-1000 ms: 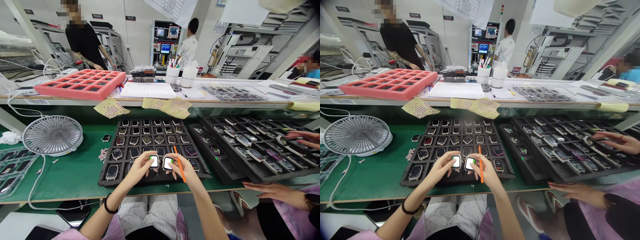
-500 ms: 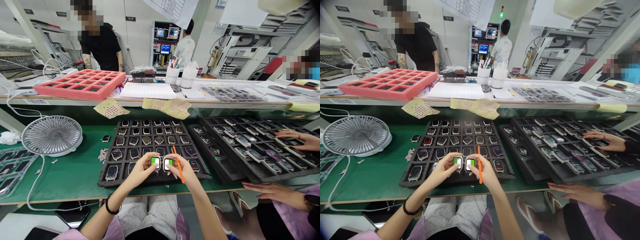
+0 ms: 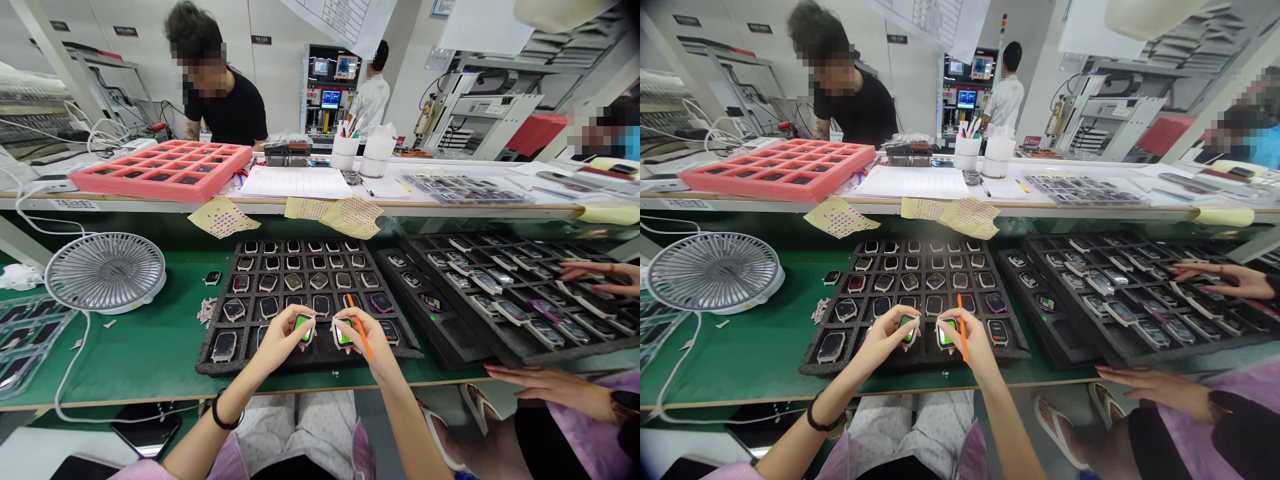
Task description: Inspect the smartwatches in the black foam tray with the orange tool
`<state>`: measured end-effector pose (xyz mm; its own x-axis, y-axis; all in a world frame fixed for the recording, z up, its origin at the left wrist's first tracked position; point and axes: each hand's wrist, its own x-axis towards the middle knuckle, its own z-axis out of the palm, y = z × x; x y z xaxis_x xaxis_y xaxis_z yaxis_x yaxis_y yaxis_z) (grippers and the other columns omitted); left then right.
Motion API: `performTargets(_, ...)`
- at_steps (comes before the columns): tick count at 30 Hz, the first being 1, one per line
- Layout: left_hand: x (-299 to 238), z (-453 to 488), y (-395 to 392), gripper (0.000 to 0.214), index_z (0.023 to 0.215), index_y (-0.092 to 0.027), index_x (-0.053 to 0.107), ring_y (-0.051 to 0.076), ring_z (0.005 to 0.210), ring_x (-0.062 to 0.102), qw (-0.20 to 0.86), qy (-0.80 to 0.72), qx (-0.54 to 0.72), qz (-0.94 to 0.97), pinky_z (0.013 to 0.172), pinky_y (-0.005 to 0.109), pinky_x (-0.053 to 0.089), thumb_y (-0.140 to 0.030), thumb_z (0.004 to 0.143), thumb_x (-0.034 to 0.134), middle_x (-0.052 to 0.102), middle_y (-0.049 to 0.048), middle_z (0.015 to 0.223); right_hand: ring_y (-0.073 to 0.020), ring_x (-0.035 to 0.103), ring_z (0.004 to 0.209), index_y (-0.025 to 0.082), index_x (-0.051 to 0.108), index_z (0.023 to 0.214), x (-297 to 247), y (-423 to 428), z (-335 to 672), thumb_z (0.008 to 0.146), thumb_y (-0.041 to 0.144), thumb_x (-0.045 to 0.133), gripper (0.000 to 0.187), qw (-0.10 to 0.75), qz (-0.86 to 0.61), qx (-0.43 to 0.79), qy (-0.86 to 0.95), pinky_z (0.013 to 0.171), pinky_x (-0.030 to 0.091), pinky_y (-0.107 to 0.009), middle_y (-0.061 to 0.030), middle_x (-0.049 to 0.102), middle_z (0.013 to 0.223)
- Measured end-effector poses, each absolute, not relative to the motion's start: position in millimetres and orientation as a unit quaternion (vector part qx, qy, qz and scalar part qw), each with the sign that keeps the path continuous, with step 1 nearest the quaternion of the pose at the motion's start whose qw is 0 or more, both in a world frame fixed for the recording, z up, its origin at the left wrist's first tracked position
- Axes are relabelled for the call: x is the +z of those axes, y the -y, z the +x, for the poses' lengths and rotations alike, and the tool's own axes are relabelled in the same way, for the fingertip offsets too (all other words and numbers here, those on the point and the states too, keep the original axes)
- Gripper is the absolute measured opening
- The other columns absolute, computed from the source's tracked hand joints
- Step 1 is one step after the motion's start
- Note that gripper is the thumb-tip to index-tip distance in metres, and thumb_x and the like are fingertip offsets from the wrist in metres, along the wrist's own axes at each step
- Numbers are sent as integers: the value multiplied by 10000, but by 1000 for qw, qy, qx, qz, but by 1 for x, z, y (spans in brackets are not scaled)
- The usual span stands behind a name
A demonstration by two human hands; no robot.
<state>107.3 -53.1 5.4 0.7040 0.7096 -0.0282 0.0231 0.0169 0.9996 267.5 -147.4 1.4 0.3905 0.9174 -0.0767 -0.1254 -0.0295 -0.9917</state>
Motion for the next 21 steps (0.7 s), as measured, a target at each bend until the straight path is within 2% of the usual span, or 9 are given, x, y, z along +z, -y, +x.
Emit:
performTargets(3,6,107,53,329,968,-168,576,103,621,502,658,-286,259,647,454,171,430,-468,833,555,540,6,767,-82,452,491,195,625,809,1,146,266,706,454,716,293,607,-581,425,337,375,415,-190,8,528,707)
performTargets(8,0,104,52,411,1176,-191,531,70,550,432,662,-247,256,660,411,162,331,-447,854,536,533,16,825,-108,511,556,214,621,911,-6,146,269,688,385,751,310,609,-547,440,369,467,481,-226,19,525,705)
performTargets(15,0,104,52,472,1276,-220,444,151,781,574,672,-231,250,657,464,178,363,-412,858,546,561,81,1047,-150,588,657,245,523,1180,-7,154,277,804,355,647,411,581,-502,477,428,428,413,-220,-44,601,873)
performTargets(21,-3,102,50,449,1259,-210,465,92,602,487,649,-238,262,673,439,191,348,-440,877,513,527,22,867,-125,561,617,255,501,1206,-6,155,277,813,339,644,427,577,-505,478,428,433,380,-215,-33,611,869)
